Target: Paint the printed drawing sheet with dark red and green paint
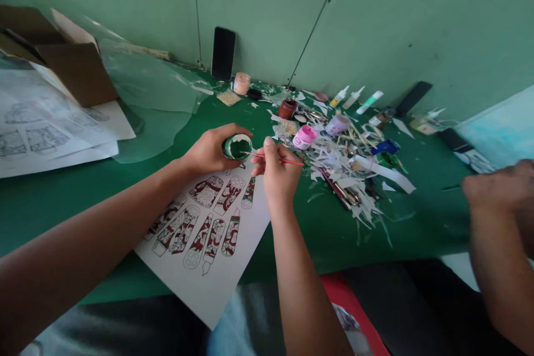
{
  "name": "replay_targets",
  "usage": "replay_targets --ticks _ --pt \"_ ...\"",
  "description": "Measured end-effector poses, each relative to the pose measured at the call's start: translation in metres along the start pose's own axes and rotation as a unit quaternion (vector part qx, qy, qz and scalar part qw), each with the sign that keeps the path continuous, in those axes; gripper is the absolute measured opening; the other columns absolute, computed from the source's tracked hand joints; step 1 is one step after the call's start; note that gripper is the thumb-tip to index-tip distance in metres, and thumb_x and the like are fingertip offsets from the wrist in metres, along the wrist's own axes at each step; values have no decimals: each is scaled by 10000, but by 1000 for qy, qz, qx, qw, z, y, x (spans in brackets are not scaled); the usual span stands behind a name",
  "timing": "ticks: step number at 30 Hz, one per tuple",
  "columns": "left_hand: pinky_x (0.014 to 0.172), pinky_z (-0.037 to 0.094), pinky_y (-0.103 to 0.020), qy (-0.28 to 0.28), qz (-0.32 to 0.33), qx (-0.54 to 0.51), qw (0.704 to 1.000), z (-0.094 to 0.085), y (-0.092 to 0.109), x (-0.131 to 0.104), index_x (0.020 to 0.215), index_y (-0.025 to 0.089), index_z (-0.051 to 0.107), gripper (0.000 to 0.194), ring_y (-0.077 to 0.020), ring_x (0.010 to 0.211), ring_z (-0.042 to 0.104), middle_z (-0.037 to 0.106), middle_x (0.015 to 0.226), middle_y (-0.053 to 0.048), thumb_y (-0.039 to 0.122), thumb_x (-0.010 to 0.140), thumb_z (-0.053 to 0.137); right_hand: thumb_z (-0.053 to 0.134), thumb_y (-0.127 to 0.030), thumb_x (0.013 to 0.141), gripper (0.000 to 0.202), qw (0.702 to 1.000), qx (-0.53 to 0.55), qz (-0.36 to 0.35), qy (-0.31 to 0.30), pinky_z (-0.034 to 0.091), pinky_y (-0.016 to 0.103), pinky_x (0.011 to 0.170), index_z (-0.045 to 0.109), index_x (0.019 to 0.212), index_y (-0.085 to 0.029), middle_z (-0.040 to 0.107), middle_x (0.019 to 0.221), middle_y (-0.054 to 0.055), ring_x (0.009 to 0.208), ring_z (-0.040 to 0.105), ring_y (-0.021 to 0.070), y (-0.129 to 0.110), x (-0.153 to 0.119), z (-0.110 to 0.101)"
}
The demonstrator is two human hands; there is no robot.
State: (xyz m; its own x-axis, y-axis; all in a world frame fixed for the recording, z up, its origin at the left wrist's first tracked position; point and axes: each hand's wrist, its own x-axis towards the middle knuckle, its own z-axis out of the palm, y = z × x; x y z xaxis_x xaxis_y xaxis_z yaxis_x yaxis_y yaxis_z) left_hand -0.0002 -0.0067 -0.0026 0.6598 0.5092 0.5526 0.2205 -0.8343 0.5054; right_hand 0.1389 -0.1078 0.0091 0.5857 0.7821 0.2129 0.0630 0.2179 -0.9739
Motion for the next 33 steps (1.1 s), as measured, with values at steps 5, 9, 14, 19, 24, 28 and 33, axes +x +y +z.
replay_targets --ticks 5,9,14,19,24,28,33 --pt "933 527 -336 11 -1 -4 1000 0 0 0 1200 190 618 537 -237 1091 669 685 1193 -67 157 667 679 630 -439 817 309 1000 -20 -14 -10 454 222 384 597 639 -189 629 510 -37 349 541 71 3 0 -5" --pt "938 525 -334 13 -1 -2 1000 1 -1 0 1195 194 617 532 -233 1084 670 689 1184 -63 160 668 681 651 -475 798 327 999 -39 -18 -11 460 222 397 594 648 -191 630 515 -41 356 547 73 2 -2 -7" --pt "948 523 -342 9 -2 -1 1000 1 -2 0 1198 188 614 526 -237 1092 668 685 1190 -73 174 676 670 681 -563 727 383 997 44 59 10 475 240 396 559 645 -208 587 484 -55 362 512 78 -5 -5 -9" --pt "968 513 -343 4 -7 -4 1000 2 -3 0 1203 198 609 531 -241 1109 659 680 1205 -67 196 677 682 673 -543 744 381 997 43 57 -31 505 254 425 524 599 -224 511 429 -75 347 460 72 -10 -24 -19" --pt "949 514 -340 8 -5 -5 1000 3 -2 1 1199 179 615 534 -252 1111 659 679 1207 -74 204 672 698 630 -563 820 486 997 -27 28 -62 499 249 419 487 499 -227 427 346 -77 309 424 72 0 -55 -35" --pt "953 509 -340 19 0 -10 1000 4 -2 2 1198 162 622 540 -256 1115 658 681 1210 -80 192 665 704 638 -530 821 507 991 -101 33 -85 425 214 371 450 458 -231 435 327 -61 304 443 73 5 -70 -39" --pt "965 508 -343 19 -13 -15 1000 4 -2 2 1200 164 623 547 -259 1118 656 678 1225 -76 200 660 703 617 -509 830 498 980 -150 31 -130 380 202 374 435 459 -230 445 337 -58 322 450 69 1 -73 -37"
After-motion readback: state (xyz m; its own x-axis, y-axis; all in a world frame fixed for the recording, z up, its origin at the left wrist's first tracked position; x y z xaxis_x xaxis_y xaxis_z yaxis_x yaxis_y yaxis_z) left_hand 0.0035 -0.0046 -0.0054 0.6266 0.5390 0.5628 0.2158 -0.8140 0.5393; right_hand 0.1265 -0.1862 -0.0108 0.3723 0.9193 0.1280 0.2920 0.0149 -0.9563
